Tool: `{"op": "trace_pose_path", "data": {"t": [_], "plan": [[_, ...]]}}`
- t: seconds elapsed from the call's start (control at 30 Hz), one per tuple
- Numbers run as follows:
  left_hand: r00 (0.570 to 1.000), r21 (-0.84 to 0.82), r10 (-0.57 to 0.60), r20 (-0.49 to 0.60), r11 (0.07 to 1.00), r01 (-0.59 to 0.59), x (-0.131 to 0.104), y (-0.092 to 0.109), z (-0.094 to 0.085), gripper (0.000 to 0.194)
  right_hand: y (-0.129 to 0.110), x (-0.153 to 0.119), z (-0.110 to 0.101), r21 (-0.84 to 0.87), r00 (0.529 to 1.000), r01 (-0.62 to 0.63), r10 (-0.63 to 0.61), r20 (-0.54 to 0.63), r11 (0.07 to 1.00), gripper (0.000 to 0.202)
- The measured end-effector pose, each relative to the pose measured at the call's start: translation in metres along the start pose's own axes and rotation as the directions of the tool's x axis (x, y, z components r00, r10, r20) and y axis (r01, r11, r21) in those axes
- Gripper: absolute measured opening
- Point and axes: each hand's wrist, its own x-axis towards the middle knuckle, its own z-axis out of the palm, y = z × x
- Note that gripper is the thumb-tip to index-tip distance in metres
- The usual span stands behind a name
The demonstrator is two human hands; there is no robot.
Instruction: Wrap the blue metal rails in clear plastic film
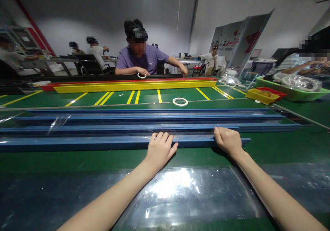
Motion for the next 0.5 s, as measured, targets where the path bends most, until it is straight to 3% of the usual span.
{"op": "trace_pose_path", "data": {"t": [0.5], "plan": [[0.998,0.051,0.027,0.048,0.998,-0.029,0.0002,-0.0003,-0.0021,0.025,-0.0007,0.0023,-0.0041,0.054,0.999,0.043,-0.045,0.030,0.998,0.050]]}}
